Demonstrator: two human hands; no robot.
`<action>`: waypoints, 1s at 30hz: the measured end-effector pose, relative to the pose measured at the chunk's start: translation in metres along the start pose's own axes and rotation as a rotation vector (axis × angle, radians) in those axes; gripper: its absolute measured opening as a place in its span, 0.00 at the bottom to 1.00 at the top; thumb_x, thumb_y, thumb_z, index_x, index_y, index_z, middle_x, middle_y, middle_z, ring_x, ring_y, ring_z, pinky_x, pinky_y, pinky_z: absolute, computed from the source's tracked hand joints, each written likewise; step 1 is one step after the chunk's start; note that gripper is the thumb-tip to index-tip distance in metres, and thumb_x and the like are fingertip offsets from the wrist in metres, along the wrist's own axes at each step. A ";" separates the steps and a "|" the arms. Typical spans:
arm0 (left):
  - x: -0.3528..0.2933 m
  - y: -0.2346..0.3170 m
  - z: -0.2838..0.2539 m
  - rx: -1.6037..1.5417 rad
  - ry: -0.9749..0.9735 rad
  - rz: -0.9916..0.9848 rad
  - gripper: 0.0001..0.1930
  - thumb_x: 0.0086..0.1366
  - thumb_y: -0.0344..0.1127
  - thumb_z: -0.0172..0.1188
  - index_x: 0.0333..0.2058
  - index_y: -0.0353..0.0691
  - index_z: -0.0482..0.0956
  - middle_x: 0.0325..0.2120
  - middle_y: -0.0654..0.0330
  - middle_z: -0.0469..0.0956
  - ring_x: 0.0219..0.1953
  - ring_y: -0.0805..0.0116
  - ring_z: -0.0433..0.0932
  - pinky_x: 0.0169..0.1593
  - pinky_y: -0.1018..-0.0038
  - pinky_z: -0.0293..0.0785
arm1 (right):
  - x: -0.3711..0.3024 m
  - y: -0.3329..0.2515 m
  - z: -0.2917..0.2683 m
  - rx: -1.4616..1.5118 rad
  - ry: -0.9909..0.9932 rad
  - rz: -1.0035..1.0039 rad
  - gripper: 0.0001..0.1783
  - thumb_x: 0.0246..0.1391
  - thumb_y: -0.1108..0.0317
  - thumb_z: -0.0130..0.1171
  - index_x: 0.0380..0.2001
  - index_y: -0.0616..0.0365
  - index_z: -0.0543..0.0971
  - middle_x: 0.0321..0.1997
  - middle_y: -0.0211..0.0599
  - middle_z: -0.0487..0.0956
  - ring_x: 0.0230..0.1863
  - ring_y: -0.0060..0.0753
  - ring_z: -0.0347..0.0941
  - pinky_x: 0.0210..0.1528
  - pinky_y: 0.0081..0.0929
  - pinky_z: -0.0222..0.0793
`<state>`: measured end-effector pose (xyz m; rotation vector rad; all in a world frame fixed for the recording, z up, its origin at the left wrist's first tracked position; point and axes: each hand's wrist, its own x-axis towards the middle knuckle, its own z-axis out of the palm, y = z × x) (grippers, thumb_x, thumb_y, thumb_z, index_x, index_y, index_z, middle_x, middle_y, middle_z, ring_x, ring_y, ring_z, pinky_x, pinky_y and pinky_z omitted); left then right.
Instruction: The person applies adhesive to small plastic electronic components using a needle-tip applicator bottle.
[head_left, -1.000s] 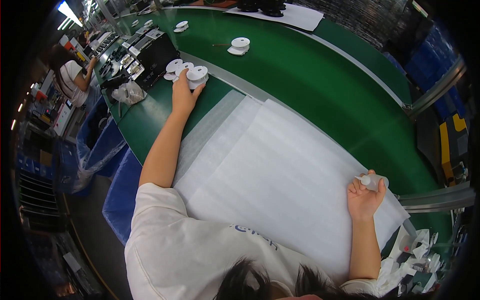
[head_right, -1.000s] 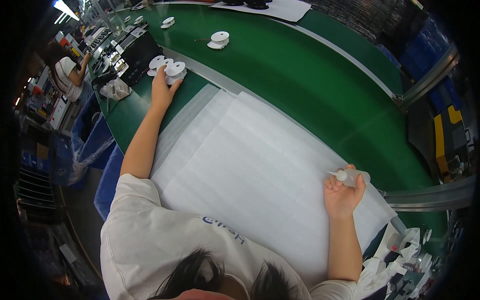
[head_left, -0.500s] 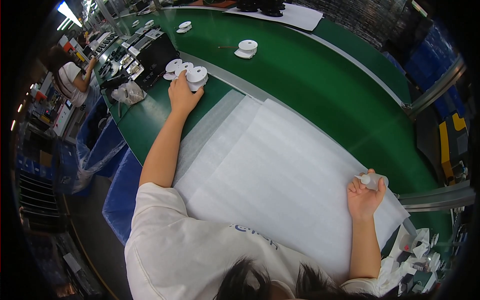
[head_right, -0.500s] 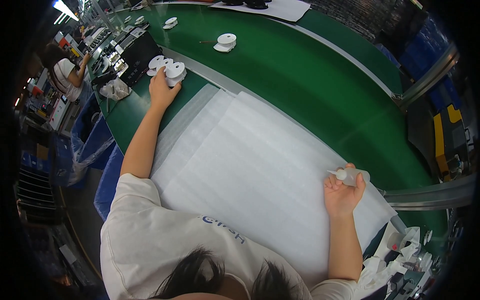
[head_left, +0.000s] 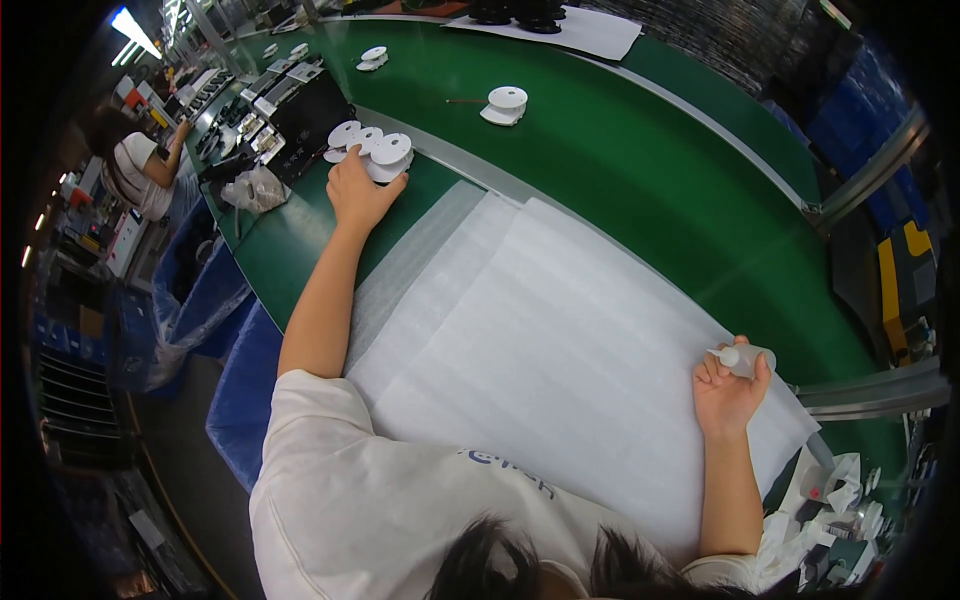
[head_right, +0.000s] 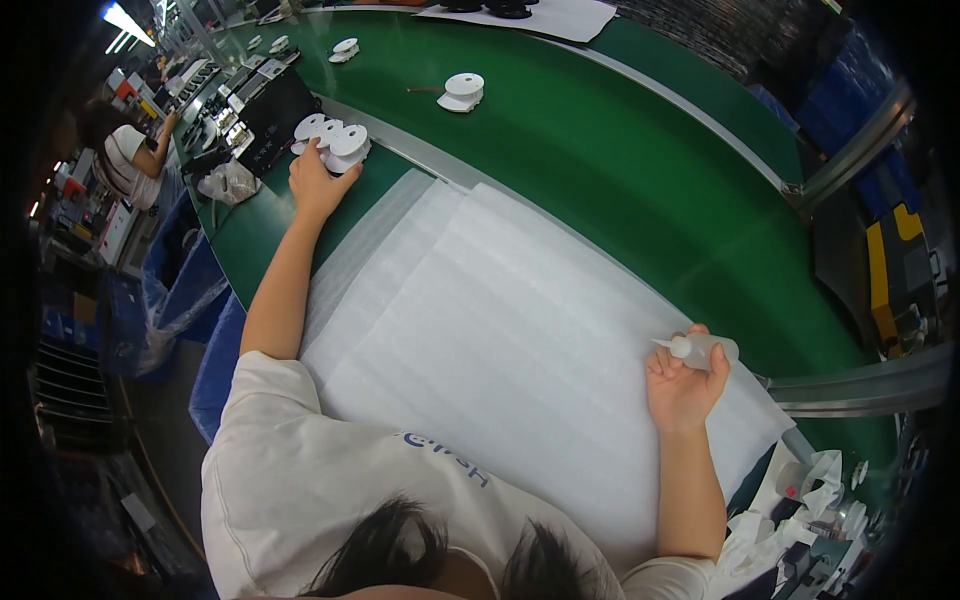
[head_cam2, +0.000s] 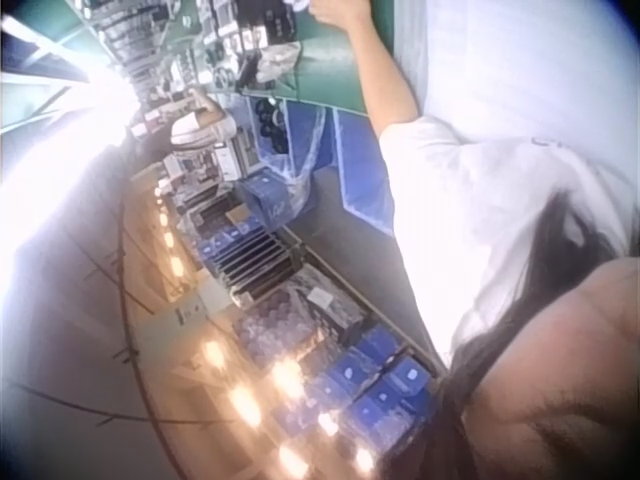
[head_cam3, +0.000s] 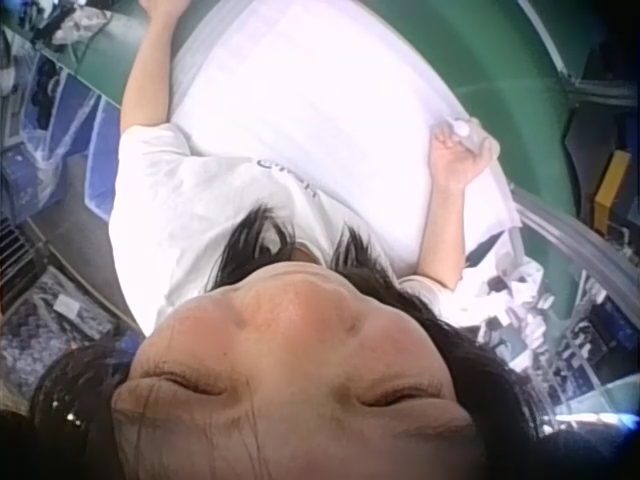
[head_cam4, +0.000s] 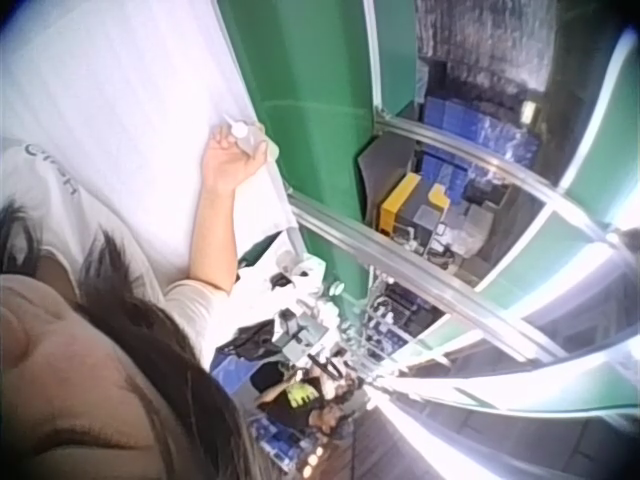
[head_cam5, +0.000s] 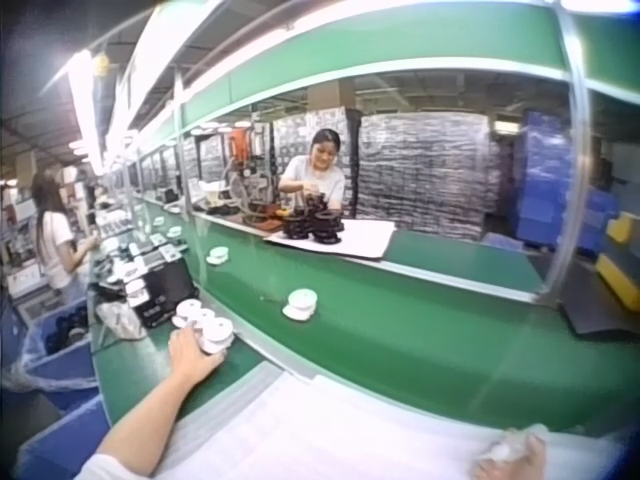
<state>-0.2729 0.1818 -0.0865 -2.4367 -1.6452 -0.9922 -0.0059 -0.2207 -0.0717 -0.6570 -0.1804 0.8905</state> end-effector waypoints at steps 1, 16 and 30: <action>0.000 0.007 -0.003 0.055 0.070 0.027 0.34 0.41 0.45 0.60 0.46 0.34 0.62 0.39 0.51 0.69 0.45 0.54 0.64 0.48 0.63 0.58 | 0.000 0.000 -0.002 0.006 -0.002 0.006 0.16 0.46 0.52 0.49 0.33 0.51 0.70 0.21 0.30 0.70 0.19 0.20 0.57 0.25 0.19 0.52; 0.060 0.162 0.093 -0.068 -0.391 -0.032 0.46 0.35 0.53 0.64 0.50 0.36 0.55 0.41 0.50 0.69 0.47 0.52 0.65 0.45 0.63 0.65 | 0.003 0.000 -0.003 0.023 0.015 0.029 0.17 0.46 0.51 0.49 0.33 0.50 0.69 0.20 0.29 0.69 0.19 0.20 0.57 0.25 0.19 0.52; -0.008 0.113 -0.005 0.108 0.134 0.533 0.36 0.40 0.44 0.64 0.49 0.42 0.60 0.36 0.59 0.72 0.45 0.63 0.66 0.43 0.60 0.57 | 0.000 -0.002 -0.002 0.009 -0.001 0.019 0.17 0.47 0.51 0.49 0.33 0.51 0.69 0.20 0.28 0.69 0.19 0.20 0.57 0.25 0.18 0.53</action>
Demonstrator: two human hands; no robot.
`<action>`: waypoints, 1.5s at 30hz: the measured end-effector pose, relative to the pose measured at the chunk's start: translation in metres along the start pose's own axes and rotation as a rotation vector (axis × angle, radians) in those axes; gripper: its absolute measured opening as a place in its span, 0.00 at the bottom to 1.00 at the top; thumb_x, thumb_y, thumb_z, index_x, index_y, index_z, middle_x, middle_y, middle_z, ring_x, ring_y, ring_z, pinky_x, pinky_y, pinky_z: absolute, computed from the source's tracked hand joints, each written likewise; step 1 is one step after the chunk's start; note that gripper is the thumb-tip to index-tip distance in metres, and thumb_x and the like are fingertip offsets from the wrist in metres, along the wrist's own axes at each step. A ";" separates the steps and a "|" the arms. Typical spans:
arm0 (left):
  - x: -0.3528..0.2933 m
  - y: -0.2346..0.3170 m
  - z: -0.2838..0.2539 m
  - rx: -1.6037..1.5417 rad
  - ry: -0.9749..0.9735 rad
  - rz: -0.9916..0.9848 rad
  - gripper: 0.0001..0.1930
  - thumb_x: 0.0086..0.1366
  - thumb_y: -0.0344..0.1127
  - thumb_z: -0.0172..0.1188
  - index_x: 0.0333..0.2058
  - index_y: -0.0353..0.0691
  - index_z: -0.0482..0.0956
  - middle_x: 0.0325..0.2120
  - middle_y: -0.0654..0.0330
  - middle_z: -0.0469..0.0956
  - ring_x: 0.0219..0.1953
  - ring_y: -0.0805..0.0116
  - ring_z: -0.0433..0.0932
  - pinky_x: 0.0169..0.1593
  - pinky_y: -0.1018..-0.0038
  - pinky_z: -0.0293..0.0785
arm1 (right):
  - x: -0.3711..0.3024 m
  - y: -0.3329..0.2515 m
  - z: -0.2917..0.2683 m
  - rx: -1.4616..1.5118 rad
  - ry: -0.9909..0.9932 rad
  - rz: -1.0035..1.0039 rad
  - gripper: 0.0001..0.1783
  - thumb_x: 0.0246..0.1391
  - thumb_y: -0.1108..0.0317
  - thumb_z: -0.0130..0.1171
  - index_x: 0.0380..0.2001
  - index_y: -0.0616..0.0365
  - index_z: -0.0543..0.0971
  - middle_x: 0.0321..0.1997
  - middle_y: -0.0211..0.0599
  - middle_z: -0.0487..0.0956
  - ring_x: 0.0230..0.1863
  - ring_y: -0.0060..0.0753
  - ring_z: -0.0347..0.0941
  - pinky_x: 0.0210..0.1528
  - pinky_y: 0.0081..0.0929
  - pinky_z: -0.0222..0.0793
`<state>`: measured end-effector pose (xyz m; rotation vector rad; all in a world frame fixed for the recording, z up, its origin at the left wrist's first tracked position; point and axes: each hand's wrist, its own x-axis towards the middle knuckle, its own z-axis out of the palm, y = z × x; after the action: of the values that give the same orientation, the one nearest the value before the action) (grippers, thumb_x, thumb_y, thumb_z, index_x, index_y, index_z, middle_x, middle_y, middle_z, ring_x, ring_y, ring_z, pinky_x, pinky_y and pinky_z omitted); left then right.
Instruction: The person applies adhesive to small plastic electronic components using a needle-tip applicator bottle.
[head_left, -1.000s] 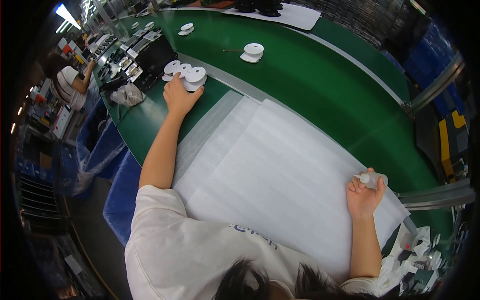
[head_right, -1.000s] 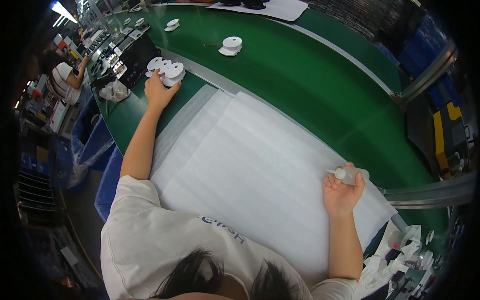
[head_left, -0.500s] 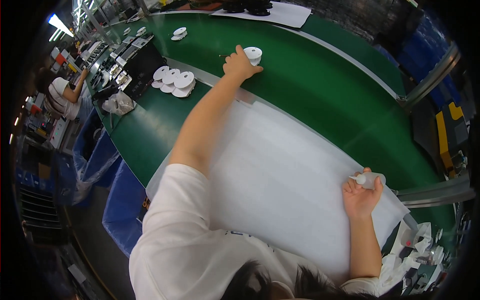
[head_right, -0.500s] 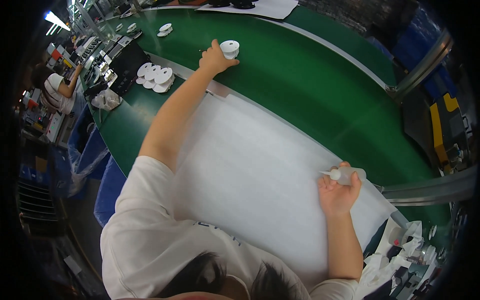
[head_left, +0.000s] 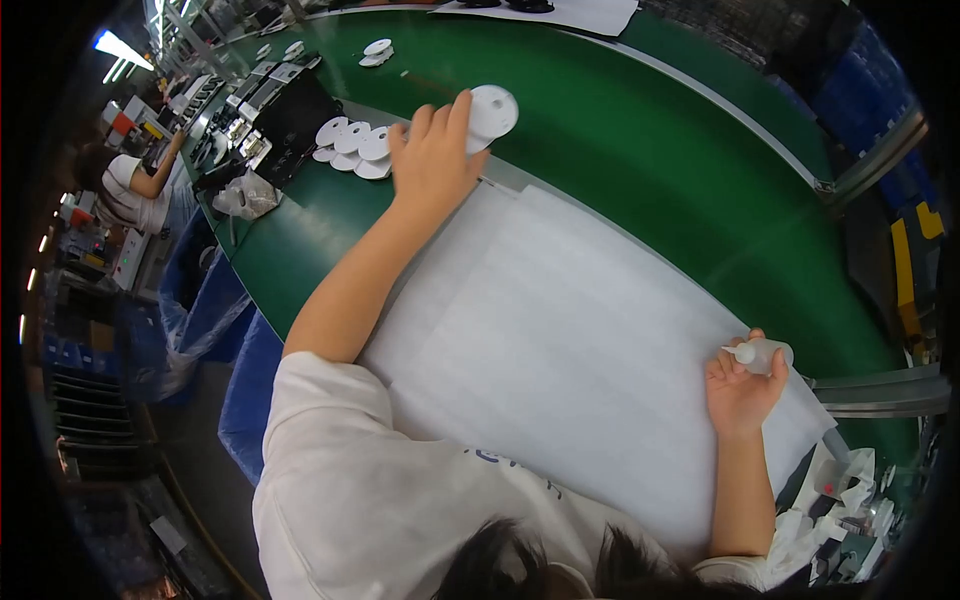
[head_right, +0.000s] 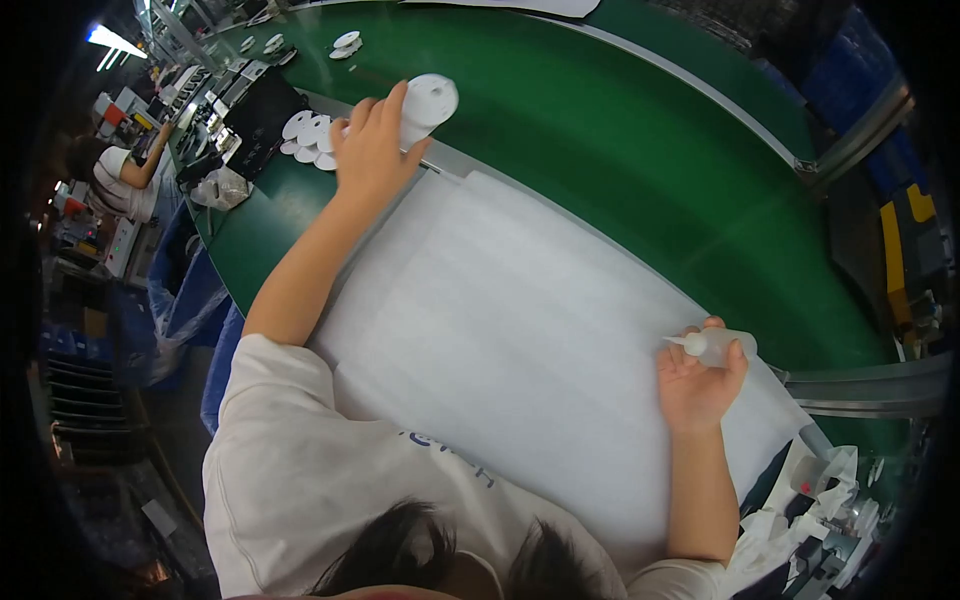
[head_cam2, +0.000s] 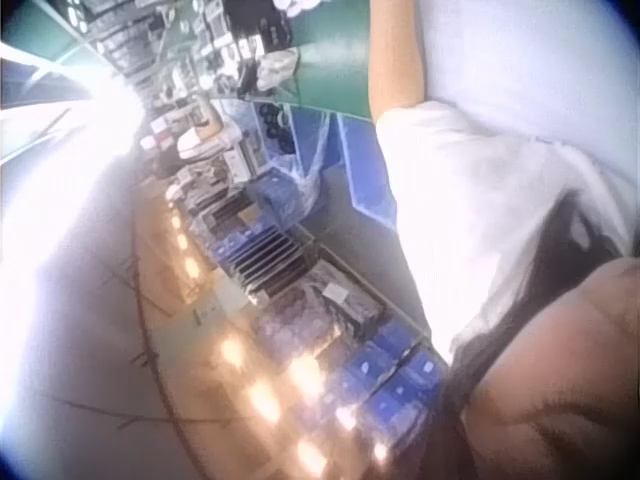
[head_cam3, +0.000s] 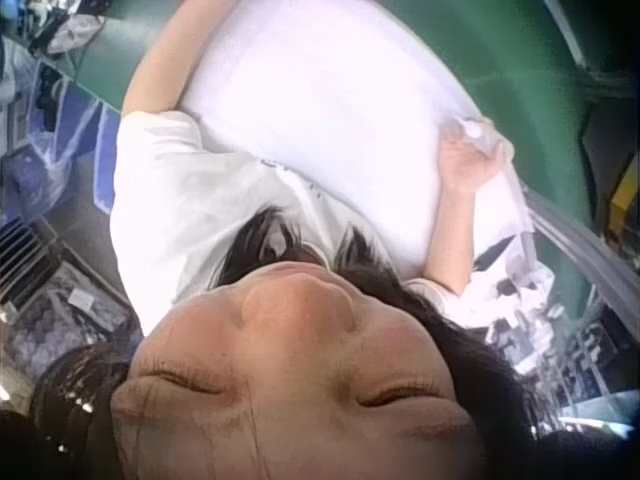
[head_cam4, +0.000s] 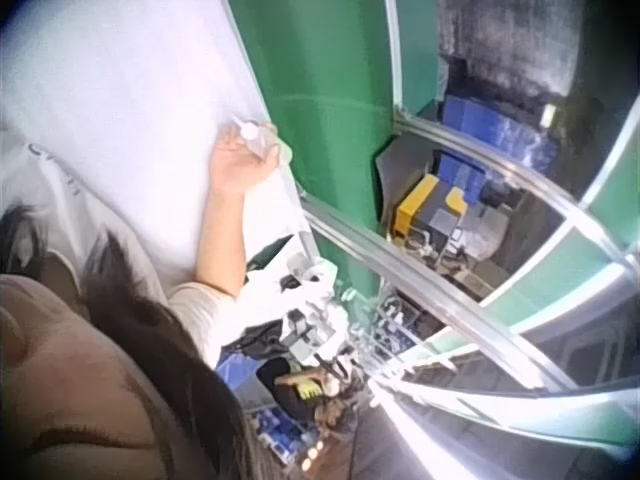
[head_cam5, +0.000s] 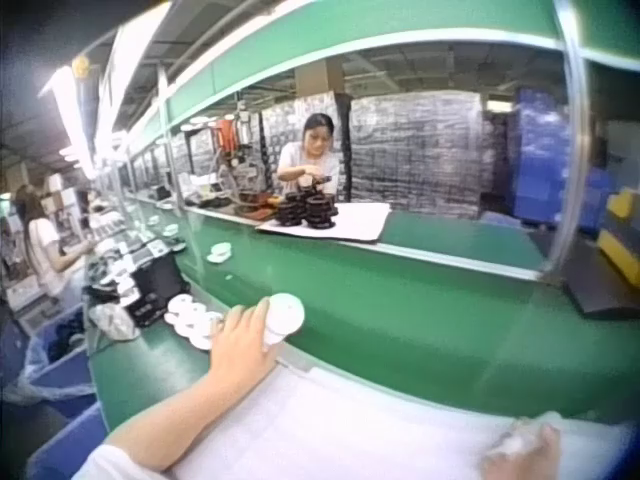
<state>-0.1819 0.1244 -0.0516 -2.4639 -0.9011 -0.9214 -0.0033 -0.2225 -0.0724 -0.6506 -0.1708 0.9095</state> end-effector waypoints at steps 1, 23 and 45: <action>-0.011 -0.005 -0.011 0.003 0.000 0.000 0.36 0.40 0.44 0.64 0.49 0.42 0.60 0.36 0.59 0.72 0.45 0.63 0.66 0.43 0.60 0.57 | 0.000 0.000 0.000 -0.007 -0.005 -0.007 0.17 0.47 0.51 0.48 0.34 0.51 0.69 0.20 0.28 0.69 0.19 0.20 0.57 0.25 0.18 0.52; -0.053 -0.046 0.004 0.111 -0.244 -0.323 0.29 0.45 0.44 0.59 0.45 0.37 0.62 0.31 0.56 0.74 0.41 0.62 0.68 0.39 0.59 0.55 | 0.002 0.001 -0.002 0.010 -0.005 -0.002 0.18 0.46 0.51 0.49 0.34 0.53 0.69 0.20 0.31 0.68 0.19 0.22 0.56 0.25 0.20 0.52; -0.062 -0.147 0.018 -0.302 0.173 -0.678 0.29 0.51 0.54 0.53 0.41 0.33 0.67 0.40 0.49 0.69 0.45 0.54 0.65 0.48 0.66 0.59 | 0.002 0.002 0.001 -0.009 0.007 -0.007 0.17 0.46 0.51 0.49 0.33 0.51 0.68 0.20 0.29 0.69 0.19 0.20 0.58 0.25 0.20 0.52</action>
<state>-0.3086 0.2141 -0.0917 -2.2696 -1.6831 -1.5590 -0.0040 -0.2200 -0.0729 -0.6609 -0.1713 0.8998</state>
